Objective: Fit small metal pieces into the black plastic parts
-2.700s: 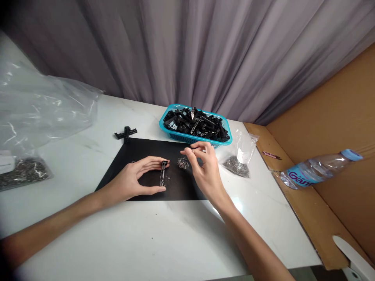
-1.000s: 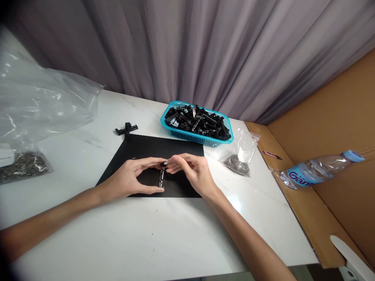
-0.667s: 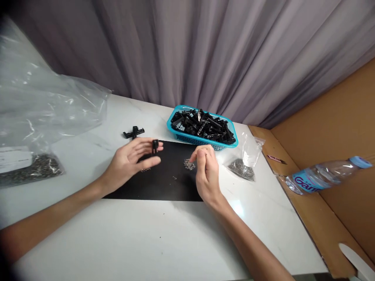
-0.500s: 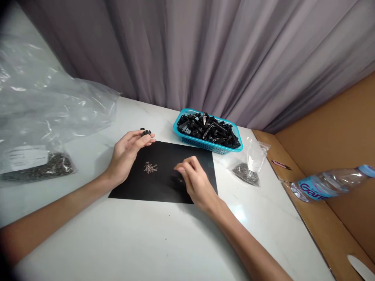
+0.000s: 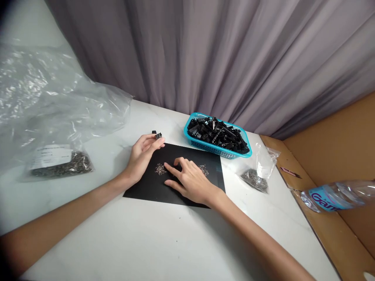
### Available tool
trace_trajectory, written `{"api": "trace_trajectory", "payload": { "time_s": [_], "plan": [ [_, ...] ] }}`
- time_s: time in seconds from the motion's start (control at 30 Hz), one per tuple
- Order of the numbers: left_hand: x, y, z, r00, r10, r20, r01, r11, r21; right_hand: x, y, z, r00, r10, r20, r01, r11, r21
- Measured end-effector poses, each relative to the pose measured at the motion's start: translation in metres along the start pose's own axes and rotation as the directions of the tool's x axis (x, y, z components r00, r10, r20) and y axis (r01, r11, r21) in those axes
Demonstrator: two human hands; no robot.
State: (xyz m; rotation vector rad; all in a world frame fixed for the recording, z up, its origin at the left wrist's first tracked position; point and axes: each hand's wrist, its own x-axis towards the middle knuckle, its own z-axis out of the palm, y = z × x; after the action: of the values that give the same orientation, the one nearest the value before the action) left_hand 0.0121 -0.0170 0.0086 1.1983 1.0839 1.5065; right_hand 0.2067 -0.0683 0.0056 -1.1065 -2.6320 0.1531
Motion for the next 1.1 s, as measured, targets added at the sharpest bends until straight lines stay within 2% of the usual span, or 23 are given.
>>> {"api": "trace_trajectory", "payload": {
  "time_s": [0.2, 0.37, 0.5, 0.6, 0.77, 0.83, 1.0, 1.1],
  "plan": [
    [-0.001, 0.003, 0.0, 1.0, 0.011, 0.012, -0.011, 1.0, -0.004, 0.006, 0.007, 0.009, 0.988, 0.079, -0.13, -0.06, 0.988, 0.139],
    [-0.003, 0.003, 0.0, 0.999, 0.003, 0.032, -0.003, 1.0, 0.007, 0.004, 0.007, 0.009, 0.994, 0.022, -0.111, -0.024, 1.0, -0.017],
    [-0.003, -0.001, -0.001, 0.997, 0.049, 0.054, -0.051, 0.998, 0.039, 0.003, 0.004, 0.007, 0.993, -0.014, -0.12, -0.008, 0.984, -0.177],
    [-0.001, -0.003, -0.001, 0.996, 0.064, 0.063, -0.068, 0.996, 0.055, 0.004, 0.003, 0.008, 0.984, -0.005, -0.178, -0.026, 0.985, -0.171],
    [-0.001, -0.004, -0.001, 0.995, 0.077, 0.069, -0.082, 0.995, 0.059, 0.007, 0.004, 0.007, 0.967, 0.052, -0.25, -0.07, 0.995, -0.065],
    [-0.001, -0.004, -0.001, 0.994, 0.084, 0.073, -0.088, 0.995, 0.054, 0.007, 0.003, 0.007, 0.969, 0.055, -0.24, -0.063, 0.998, -0.022],
    [-0.002, -0.002, 0.0, 0.993, 0.075, 0.09, -0.081, 0.995, 0.063, 0.01, -0.001, 0.007, 0.994, 0.016, -0.113, -0.016, 1.0, -0.003],
    [-0.002, 0.0, 0.0, 0.993, 0.072, 0.099, -0.078, 0.995, 0.064, 0.014, -0.001, 0.009, 0.994, 0.039, -0.104, -0.037, 0.999, 0.024]
  ]
}}
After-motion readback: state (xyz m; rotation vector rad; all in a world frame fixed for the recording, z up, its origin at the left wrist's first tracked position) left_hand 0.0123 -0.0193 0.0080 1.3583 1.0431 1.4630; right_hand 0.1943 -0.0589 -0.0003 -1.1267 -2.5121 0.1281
